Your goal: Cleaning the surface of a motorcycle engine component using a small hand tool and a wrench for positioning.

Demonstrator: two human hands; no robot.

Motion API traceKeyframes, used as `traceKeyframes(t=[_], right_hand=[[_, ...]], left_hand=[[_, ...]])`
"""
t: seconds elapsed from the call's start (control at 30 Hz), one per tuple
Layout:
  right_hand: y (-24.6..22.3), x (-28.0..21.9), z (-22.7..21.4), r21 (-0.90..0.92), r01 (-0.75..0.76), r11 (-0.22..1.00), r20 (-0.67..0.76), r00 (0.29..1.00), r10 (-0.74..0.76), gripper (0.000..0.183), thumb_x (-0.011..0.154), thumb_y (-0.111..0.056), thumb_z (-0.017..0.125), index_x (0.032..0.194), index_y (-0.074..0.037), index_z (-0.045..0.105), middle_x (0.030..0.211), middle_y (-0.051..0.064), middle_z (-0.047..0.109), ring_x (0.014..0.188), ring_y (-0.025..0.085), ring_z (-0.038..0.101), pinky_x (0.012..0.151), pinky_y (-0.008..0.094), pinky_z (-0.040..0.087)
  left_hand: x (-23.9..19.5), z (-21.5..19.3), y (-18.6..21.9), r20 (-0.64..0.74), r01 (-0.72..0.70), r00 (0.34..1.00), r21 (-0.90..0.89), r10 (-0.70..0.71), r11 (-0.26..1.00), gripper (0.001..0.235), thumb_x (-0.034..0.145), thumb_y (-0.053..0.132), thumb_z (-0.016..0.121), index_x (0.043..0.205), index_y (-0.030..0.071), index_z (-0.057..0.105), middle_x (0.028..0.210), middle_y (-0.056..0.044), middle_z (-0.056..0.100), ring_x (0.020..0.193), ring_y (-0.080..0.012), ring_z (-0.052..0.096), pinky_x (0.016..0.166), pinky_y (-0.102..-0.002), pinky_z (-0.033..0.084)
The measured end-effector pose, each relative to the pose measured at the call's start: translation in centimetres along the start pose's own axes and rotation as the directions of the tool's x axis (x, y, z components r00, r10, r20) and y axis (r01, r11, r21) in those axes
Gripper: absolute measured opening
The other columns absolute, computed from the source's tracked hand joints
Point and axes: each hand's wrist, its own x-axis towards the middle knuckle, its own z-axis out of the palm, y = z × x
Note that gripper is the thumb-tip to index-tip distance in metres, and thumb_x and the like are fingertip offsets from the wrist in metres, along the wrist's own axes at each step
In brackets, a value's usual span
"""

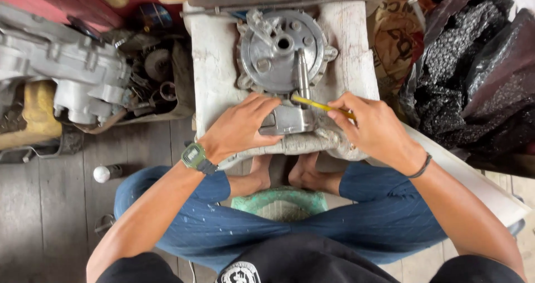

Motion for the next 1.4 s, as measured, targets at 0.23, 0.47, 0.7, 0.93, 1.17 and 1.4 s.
traceKeyframes(t=[0.23, 0.47, 0.7, 0.93, 1.17, 1.4], right_hand=[[-2.5, -2.4, 0.3, 0.021, -0.005, 1.0, 0.096, 0.995, 0.003, 0.011, 0.097, -0.022, 0.067, 0.102, -0.012, 0.067, 0.084, 0.008, 0.076, 0.066, 0.026, 0.073, 0.051, 0.036, 0.058], [-3.8, -4.2, 1.7, -0.09, -0.075, 0.993, 0.084, 0.993, 0.083, 0.013, 0.102, -0.024, 0.058, 0.108, -0.012, 0.06, 0.085, 0.014, 0.069, 0.071, 0.039, 0.071, 0.053, 0.047, 0.059], [-1.7, -6.1, 2.3, 0.053, -0.233, 0.971, -0.023, 0.972, 0.234, 0.016, 0.102, -0.023, 0.062, 0.113, -0.011, 0.066, 0.088, 0.013, 0.071, 0.075, 0.036, 0.073, 0.059, 0.038, 0.061], [-2.2, -5.7, 1.0, 0.091, -0.262, 0.961, -0.003, 0.965, 0.263, 0.018, 0.102, -0.023, 0.061, 0.113, -0.008, 0.066, 0.087, 0.015, 0.071, 0.069, 0.035, 0.072, 0.054, 0.039, 0.06], [-4.1, -4.1, 0.7, 0.105, -0.192, 0.976, 0.01, 0.981, 0.192, 0.018, 0.102, -0.015, 0.061, 0.117, -0.008, 0.067, 0.086, 0.019, 0.071, 0.069, 0.038, 0.072, 0.053, 0.042, 0.061], [-5.7, -3.7, 2.0, -0.017, -0.034, 0.999, -0.008, 0.999, 0.033, 0.011, 0.104, -0.016, 0.057, 0.108, -0.009, 0.064, 0.082, 0.018, 0.07, 0.071, 0.041, 0.072, 0.05, 0.043, 0.06]], left_hand=[[-0.6, 1.0, 1.2, -0.058, 0.097, 0.993, -0.091, -0.103, 0.991, 0.063, 0.083, 0.041, 0.077, 0.132, 0.007, 0.057, 0.118, -0.01, 0.064, 0.116, -0.0259, 0.062, 0.088, -0.035, 0.059], [-0.2, 1.2, 3.1, -0.121, 0.19, 0.968, -0.212, -0.219, 0.959, 0.063, 0.078, 0.034, 0.083, 0.129, 0.006, 0.058, 0.112, -0.01, 0.062, 0.108, -0.0296, 0.063, 0.083, -0.039, 0.061], [-0.5, 0.9, 5.0, -0.197, 0.216, 0.942, -0.27, -0.273, 0.938, 0.066, 0.074, 0.037, 0.087, 0.126, 0.006, 0.06, 0.106, -0.01, 0.061, 0.101, -0.0301, 0.063, 0.08, -0.041, 0.061], [-1.8, 2.6, 7.9, -0.334, 0.309, 0.83, -0.393, -0.447, 0.866, 0.067, 0.068, 0.029, 0.091, 0.123, 0.007, 0.06, 0.103, -0.006, 0.056, 0.099, -0.0273, 0.059, 0.083, -0.04, 0.059], [-1.7, 3.8, 8.8, -0.409, 0.374, 0.703, -0.483, -0.581, 0.792, 0.064, 0.071, 0.031, 0.09, 0.122, 0.008, 0.059, 0.105, -0.006, 0.054, 0.098, -0.027, 0.057, 0.085, -0.04, 0.056], [-1.7, 2.6, 9.2, -0.349, 0.366, 0.749, -0.491, -0.564, 0.791, 0.068, 0.072, 0.018, 0.089, 0.128, 0.002, 0.054, 0.111, -0.013, 0.054, 0.101, -0.0332, 0.056, 0.085, -0.047, 0.054]])
